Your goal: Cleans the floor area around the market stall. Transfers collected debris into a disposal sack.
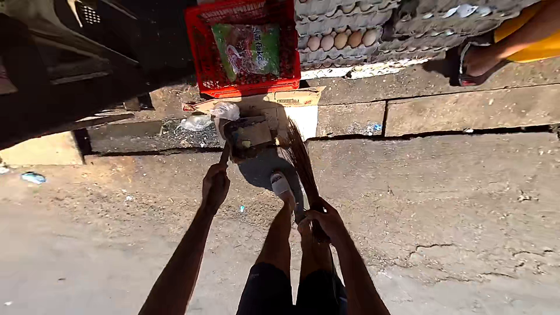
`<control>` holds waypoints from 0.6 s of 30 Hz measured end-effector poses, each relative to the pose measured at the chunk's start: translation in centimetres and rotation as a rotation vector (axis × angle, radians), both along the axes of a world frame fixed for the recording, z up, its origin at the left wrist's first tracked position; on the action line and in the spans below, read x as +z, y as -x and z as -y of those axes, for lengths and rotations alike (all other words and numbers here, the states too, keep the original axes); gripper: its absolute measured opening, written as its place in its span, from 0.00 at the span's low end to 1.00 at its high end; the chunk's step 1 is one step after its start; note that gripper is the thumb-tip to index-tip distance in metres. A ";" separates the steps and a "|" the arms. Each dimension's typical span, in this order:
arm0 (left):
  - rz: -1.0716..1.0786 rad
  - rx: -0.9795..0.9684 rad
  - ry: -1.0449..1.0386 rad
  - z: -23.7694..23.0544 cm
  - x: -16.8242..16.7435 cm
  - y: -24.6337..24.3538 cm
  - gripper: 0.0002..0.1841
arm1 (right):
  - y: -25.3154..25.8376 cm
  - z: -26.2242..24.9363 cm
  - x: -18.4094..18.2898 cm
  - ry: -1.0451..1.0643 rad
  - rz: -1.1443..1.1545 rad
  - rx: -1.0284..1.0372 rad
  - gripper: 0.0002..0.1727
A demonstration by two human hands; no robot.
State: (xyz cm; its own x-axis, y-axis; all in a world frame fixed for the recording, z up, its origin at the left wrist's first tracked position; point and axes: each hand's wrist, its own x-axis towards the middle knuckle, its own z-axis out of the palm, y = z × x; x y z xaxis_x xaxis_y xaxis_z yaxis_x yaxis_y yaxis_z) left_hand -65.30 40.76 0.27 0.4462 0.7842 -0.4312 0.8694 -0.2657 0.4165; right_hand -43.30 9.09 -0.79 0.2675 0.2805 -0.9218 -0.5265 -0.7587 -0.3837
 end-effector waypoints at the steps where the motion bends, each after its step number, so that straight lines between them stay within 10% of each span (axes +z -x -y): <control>1: 0.015 0.030 -0.008 0.5 -0.5 0.2 0.14 | -0.3 -0.8 -0.1 0.013 0.057 -0.042 0.39; 9: 0.048 0.198 -0.032 4.9 -0.3 3.1 0.15 | 5.7 -12.1 -11.4 -0.025 0.179 0.054 0.32; 18: 0.717 0.794 0.005 11.8 4.3 20.0 0.08 | 8.7 -5.1 -3.0 -0.088 0.080 0.348 0.40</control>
State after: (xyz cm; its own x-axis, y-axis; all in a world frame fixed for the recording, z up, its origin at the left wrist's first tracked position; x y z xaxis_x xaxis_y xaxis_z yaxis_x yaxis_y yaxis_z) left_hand -85.32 28.91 4.60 -0.0403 0.9605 -0.2753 0.3445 0.2720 0.8985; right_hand -51.96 14.17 -3.78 0.2125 0.4443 -0.8703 -0.2087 -0.8495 -0.4846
